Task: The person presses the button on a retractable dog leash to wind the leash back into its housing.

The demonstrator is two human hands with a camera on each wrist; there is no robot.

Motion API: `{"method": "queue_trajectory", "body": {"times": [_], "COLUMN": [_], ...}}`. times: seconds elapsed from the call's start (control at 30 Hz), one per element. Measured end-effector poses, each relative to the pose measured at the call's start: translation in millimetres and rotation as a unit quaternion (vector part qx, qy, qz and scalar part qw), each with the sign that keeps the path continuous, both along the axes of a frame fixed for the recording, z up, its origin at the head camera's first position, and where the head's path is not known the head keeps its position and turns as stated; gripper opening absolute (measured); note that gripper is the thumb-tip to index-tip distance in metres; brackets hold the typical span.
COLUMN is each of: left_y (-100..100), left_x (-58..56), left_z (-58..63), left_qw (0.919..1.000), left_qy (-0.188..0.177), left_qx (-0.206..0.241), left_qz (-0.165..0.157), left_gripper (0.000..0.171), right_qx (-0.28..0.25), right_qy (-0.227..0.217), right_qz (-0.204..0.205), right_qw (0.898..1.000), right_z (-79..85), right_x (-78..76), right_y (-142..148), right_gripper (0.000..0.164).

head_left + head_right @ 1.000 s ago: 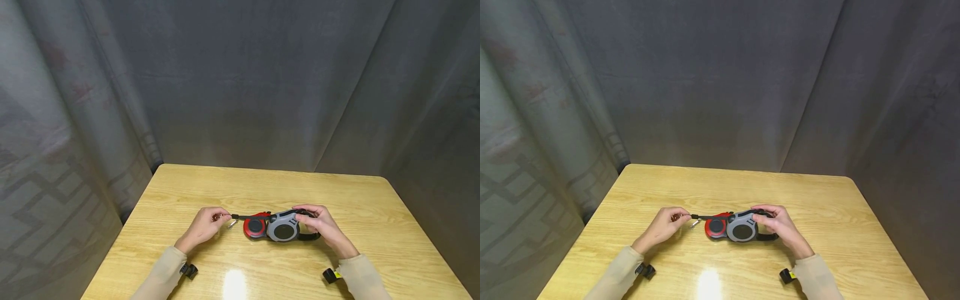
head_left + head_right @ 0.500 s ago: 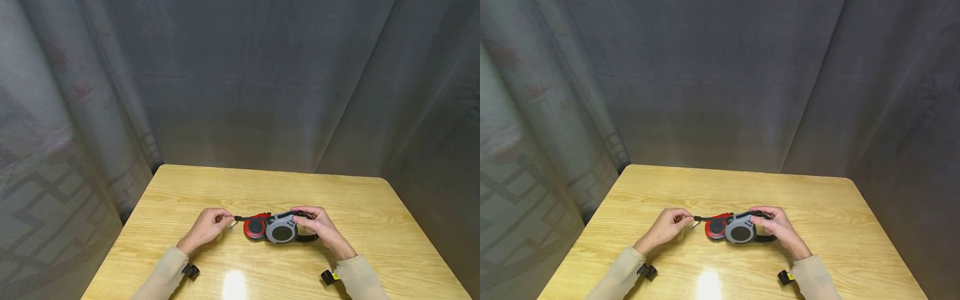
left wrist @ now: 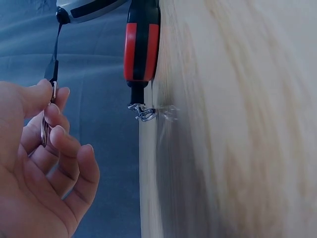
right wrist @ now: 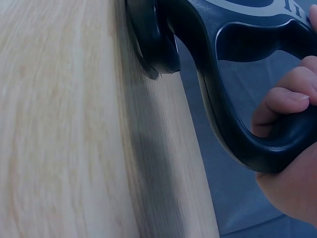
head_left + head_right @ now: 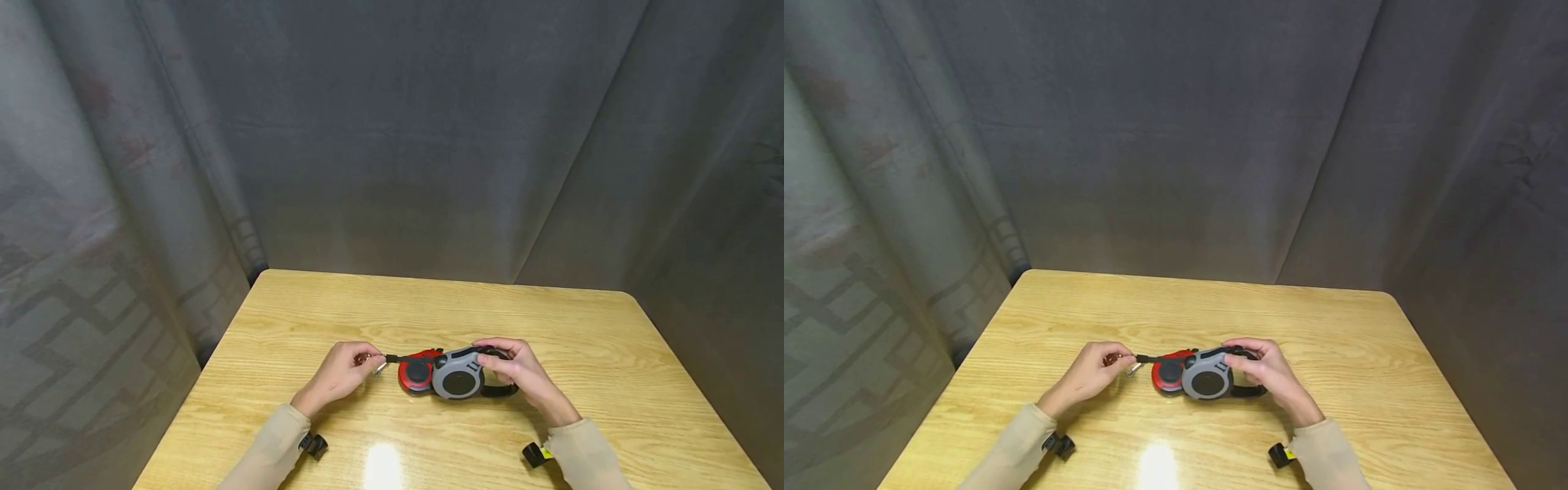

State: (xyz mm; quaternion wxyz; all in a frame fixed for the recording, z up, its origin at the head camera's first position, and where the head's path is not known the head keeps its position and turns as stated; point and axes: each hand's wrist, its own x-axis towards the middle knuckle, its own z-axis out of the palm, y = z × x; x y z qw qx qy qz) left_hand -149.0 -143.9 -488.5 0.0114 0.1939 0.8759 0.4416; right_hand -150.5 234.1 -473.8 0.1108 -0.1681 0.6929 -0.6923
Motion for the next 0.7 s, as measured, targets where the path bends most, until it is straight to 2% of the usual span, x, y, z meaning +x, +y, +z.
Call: {"method": "queue_trajectory", "body": {"times": [0.3,0.7], "left_y": [0.4,0.5], "left_x": [1.6,2.5], "left_z": [-0.5,-2.3], "left_qw": [0.9998,0.9999], "left_qy": [-0.009,-0.009], "left_qx": [0.017,0.01], "left_qz": [-0.011,-0.007], "left_gripper": [0.016,0.015], "right_qx": [-0.007,-0.012], "right_qy": [-0.007,-0.01], "right_qz": [-0.001,0.003], "right_qw": [1.0,1.0], "right_z": [1.0,-0.3], "right_x": [1.0,1.2], "right_y": [-2.3,-3.3], "right_gripper": [0.032,0.033]}}
